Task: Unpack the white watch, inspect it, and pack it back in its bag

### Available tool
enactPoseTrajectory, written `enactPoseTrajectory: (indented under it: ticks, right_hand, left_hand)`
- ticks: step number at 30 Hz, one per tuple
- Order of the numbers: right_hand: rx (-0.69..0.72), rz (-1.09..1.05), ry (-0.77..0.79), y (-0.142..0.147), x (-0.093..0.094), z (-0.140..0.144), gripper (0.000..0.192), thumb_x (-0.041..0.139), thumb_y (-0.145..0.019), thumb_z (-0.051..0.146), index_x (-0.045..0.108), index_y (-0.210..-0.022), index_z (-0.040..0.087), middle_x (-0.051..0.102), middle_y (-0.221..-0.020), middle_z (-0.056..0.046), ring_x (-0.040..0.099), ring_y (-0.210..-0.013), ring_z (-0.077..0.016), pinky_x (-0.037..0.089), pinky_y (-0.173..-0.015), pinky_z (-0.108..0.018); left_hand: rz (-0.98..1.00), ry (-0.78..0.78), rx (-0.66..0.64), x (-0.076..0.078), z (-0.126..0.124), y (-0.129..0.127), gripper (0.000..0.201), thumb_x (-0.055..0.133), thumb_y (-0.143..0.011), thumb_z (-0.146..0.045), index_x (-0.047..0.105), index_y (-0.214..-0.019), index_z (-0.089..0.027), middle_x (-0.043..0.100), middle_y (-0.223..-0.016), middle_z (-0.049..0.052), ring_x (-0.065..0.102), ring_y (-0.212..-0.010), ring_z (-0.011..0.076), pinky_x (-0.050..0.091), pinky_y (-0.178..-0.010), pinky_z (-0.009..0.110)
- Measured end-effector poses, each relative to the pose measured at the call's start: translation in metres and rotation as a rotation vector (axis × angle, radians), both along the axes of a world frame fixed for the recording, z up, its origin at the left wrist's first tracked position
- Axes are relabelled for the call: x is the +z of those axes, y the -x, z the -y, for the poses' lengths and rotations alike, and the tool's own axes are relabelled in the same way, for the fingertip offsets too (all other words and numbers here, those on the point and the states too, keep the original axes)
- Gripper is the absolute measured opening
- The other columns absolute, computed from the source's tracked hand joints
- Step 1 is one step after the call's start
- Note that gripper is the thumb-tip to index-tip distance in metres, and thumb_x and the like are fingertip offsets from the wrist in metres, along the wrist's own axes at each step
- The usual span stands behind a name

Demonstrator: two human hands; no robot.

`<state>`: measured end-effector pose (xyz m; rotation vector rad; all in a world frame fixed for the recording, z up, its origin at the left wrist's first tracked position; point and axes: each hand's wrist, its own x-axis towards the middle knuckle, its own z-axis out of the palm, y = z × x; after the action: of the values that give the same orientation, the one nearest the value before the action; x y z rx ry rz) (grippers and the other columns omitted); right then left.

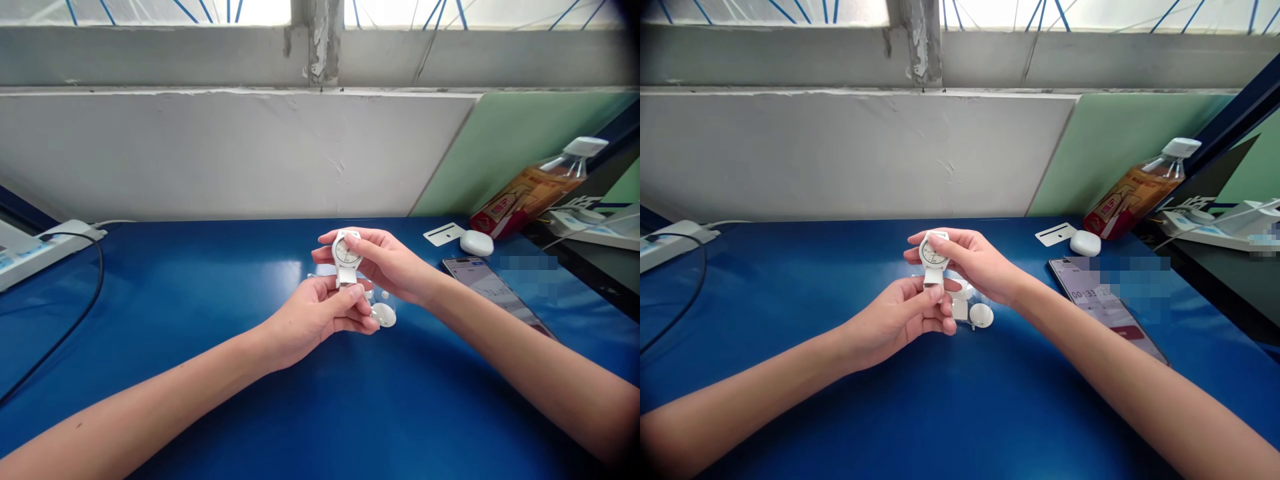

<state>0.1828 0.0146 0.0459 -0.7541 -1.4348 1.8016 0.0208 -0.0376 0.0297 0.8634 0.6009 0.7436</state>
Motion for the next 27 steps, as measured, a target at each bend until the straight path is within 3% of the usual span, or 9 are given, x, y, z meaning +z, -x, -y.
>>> enactPoseTrajectory:
  ticks: [4, 8, 13, 19, 27]
  right_hand:
    - [0.012, -0.026, 0.064, 0.0, -0.002, 0.0, 0.029, 0.059, -0.09, 0.042, 0.068, -0.109, 0.022, 0.074, -0.104, -0.007, 0.069, -0.087, -0.0194, 0.055, -0.072, -0.029]
    - [0.062, -0.117, 0.222, 0.002, 0.0, 0.002, 0.039, 0.048, -0.094, 0.047, 0.068, -0.109, 0.017, 0.072, -0.11, -0.01, 0.067, -0.1, -0.022, 0.051, -0.091, -0.034]
    - [0.132, -0.273, 0.389, 0.003, 0.006, 0.003, 0.059, 0.032, -0.096, 0.055, 0.06, -0.12, 0.01, 0.065, -0.125, -0.016, 0.06, -0.117, -0.0262, 0.04, -0.106, -0.04]
    - [0.144, -0.295, 0.385, -0.006, 0.015, -0.001, 0.072, 0.027, -0.093, 0.064, 0.056, -0.125, 0.006, 0.057, -0.135, -0.02, 0.056, -0.122, -0.0304, 0.037, -0.108, -0.046]
    - [0.167, -0.305, 0.351, -0.009, 0.02, -0.001, 0.078, 0.023, -0.091, 0.068, 0.058, -0.123, 0.006, 0.058, -0.134, -0.019, 0.052, -0.127, -0.0312, 0.033, -0.111, -0.047]
  left_hand:
    - [-0.012, 0.011, -0.054, 0.002, 0.001, -0.001, 0.027, 0.057, -0.095, -0.031, 0.067, -0.104, -0.008, 0.068, -0.085, 0.007, 0.069, -0.077, 0.0154, 0.055, -0.081, 0.033]
    - [-0.043, 0.001, -0.098, 0.007, 0.003, -0.003, 0.033, 0.058, -0.094, -0.033, 0.065, -0.11, -0.005, 0.07, -0.107, 0.02, 0.069, -0.1, 0.0267, 0.052, -0.092, 0.041]
    - [-0.074, 0.041, -0.157, 0.007, 0.003, -0.003, 0.037, 0.055, -0.096, -0.034, 0.066, -0.109, -0.002, 0.067, -0.114, 0.025, 0.067, -0.104, 0.0312, 0.052, -0.094, 0.045]
    - [-0.103, 0.082, -0.089, 0.001, 0.001, -0.002, 0.035, 0.055, -0.096, -0.036, 0.066, -0.107, -0.004, 0.068, -0.113, 0.023, 0.067, -0.105, 0.0305, 0.052, -0.094, 0.044]
    - [-0.065, 0.065, -0.074, 0.001, 0.001, -0.001, 0.036, 0.049, -0.099, -0.035, 0.064, -0.109, -0.004, 0.068, -0.112, 0.024, 0.066, -0.107, 0.0298, 0.05, -0.096, 0.044]
